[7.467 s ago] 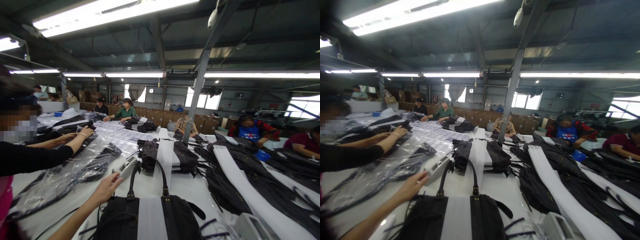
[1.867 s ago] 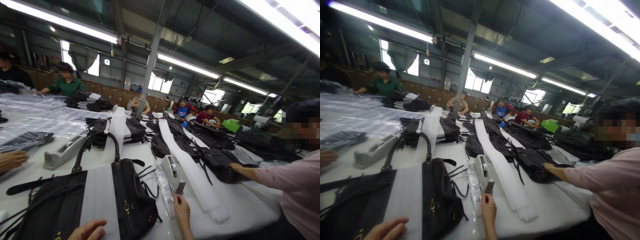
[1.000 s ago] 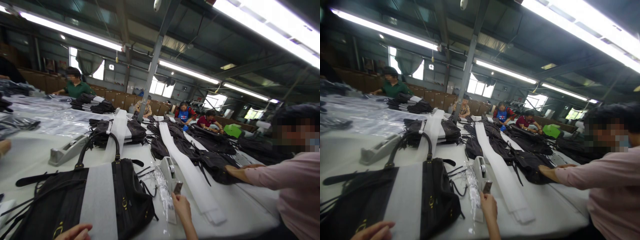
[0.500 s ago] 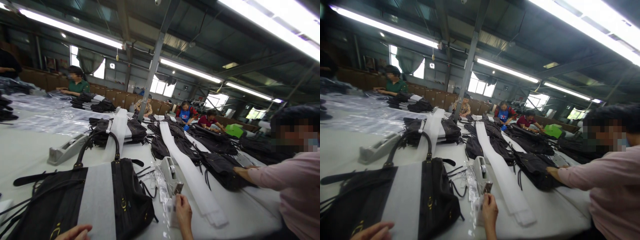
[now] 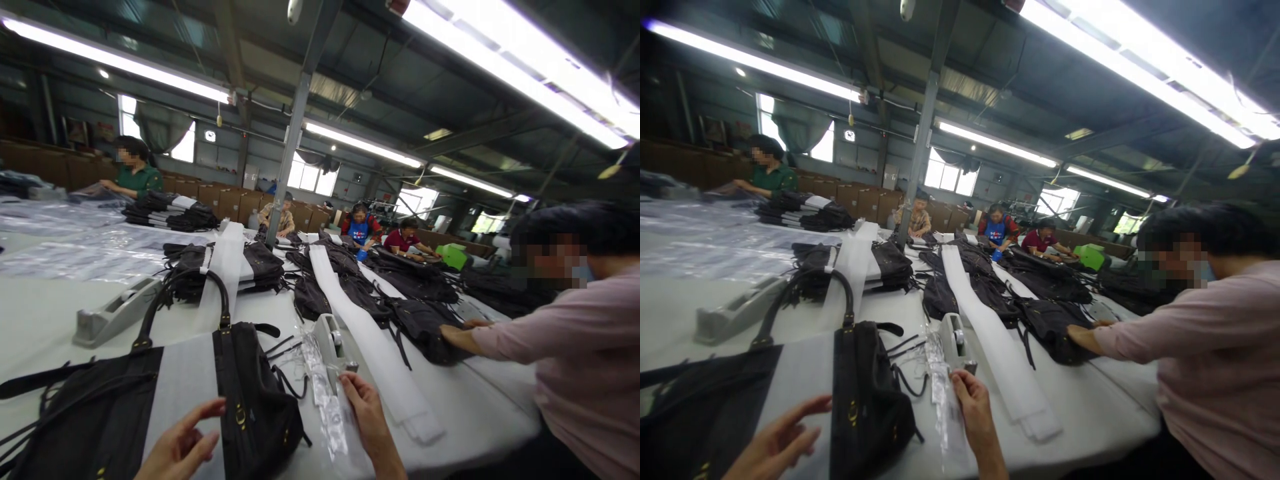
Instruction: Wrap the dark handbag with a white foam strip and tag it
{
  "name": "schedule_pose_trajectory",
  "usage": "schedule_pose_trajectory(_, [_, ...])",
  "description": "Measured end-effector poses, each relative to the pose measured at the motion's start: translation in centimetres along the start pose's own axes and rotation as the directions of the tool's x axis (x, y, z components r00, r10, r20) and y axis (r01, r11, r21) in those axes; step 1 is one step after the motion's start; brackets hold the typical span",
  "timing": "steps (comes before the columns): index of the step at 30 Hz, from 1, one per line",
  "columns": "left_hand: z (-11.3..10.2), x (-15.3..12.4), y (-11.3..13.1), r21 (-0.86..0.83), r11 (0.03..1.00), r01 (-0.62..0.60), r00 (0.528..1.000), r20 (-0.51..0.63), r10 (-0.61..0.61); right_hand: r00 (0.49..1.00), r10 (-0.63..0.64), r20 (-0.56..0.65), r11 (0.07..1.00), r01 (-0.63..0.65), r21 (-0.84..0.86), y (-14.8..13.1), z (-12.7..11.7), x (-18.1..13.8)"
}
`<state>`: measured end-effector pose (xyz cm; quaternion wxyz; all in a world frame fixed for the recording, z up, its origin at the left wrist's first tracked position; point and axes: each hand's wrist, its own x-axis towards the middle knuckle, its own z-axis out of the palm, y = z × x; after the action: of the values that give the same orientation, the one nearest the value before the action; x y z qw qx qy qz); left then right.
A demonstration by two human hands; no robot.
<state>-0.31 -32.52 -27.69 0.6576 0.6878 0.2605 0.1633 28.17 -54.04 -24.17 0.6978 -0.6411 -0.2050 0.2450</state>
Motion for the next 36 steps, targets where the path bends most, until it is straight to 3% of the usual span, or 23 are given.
schedule_pose_trajectory(4, [3.5,1.4,2.3,-0.063,0.989,-0.134,0.983,0.12,0.141,0.966,0.057,0.252,0.998,-0.049,-0.04,-2.8,3.6,-2.5])
schedule_pose_trajectory(9, [5.3,2.9,3.3,-0.179,0.98,-0.09,0.981,0.153,0.118,0.902,0.076,0.425,0.997,-0.062,-0.048,-3.6,7.9,-3.9])
schedule_pose_trajectory(15, [3.1,2.0,2.3,-0.222,0.974,0.038,0.966,0.257,0.021,0.88,0.071,0.469,0.996,-0.036,-0.082,-2.4,10.3,-3.3])
schedule_pose_trajectory(21, [-0.1,1.3,1.3,-0.306,0.952,0.003,0.998,0.066,0.018,0.877,0.064,0.476,0.963,0.07,-0.259,-0.6,11.4,-1.9])
schedule_pose_trajectory(23, [-1.1,1.1,1.3,-0.241,0.97,-0.018,1.0,0.0,0.018,0.878,0.046,0.476,0.907,0.163,-0.389,0.2,11.9,-1.5])
schedule_pose_trajectory(25, [-1.8,0.6,1.7,-0.113,0.993,-0.016,1.0,-0.01,0.015,0.875,-0.063,0.48,0.808,0.326,-0.49,1.0,13.1,-1.3])
schedule_pose_trajectory(27, [-2.2,0.0,2.4,0.005,1.0,-0.005,1.0,0.021,0.005,0.799,-0.251,0.547,0.658,0.555,-0.509,1.5,15.1,-1.5])
schedule_pose_trajectory(29, [-2.5,-0.4,3.3,0.031,0.999,-0.019,0.998,0.057,0.017,0.633,-0.393,0.667,0.498,0.756,-0.425,2.1,17.7,-1.9])
schedule_pose_trajectory(31, [-2.8,-0.7,4.1,-0.045,0.998,-0.048,0.996,0.07,0.051,0.5,-0.435,0.749,0.434,0.845,-0.312,2.8,20.2,-2.3])
schedule_pose_trajectory(34, [-4.1,-0.8,4.4,-0.132,0.99,-0.055,0.997,0.038,0.061,0.414,-0.482,0.772,0.391,0.89,-0.233,4.1,23.1,-2.1])
schedule_pose_trajectory(36, [-5.4,-0.8,3.9,-0.107,0.994,-0.036,0.999,-0.028,0.033,0.359,-0.529,0.769,0.299,0.927,-0.227,4.8,24.2,-1.5])
